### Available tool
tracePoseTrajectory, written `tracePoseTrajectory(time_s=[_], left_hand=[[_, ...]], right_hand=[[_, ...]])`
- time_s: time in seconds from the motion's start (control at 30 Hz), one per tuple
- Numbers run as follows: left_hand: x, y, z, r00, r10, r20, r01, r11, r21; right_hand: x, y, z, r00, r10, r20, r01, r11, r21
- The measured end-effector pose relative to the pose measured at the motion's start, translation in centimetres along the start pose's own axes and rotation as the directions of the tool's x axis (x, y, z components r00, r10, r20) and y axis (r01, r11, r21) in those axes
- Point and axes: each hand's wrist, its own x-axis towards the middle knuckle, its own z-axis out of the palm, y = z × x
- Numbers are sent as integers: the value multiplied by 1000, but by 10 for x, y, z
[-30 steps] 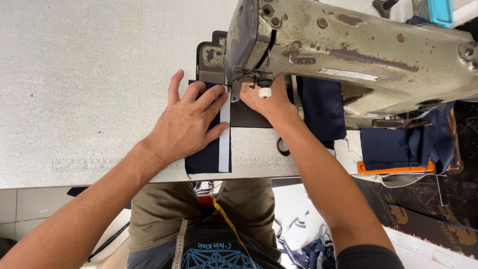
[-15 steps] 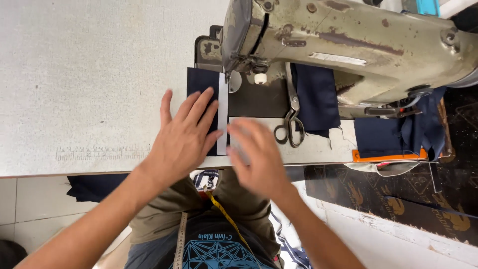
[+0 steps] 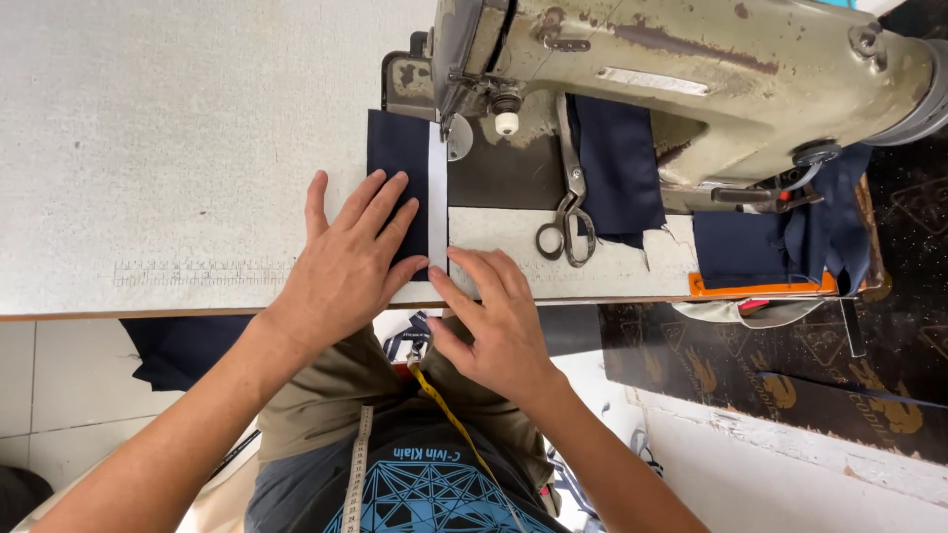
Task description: Sewing white elastic bands onto dark blue fabric pieces using an industrial sewing machine, including measuring and trimming.
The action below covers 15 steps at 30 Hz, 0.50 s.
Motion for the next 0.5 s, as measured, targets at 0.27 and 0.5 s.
tracePoseTrajectory(time_s=[0.27, 0.5], left_hand=[[1, 2, -3, 1000, -5, 3, 5, 1000, -15], [5, 2, -1, 998, 38, -55, -44, 994, -97]], right_hand=[[-5, 0, -4, 1000, 14, 5, -14, 1000, 24], [-5, -2, -4, 1000, 8, 12, -8, 1000, -6]])
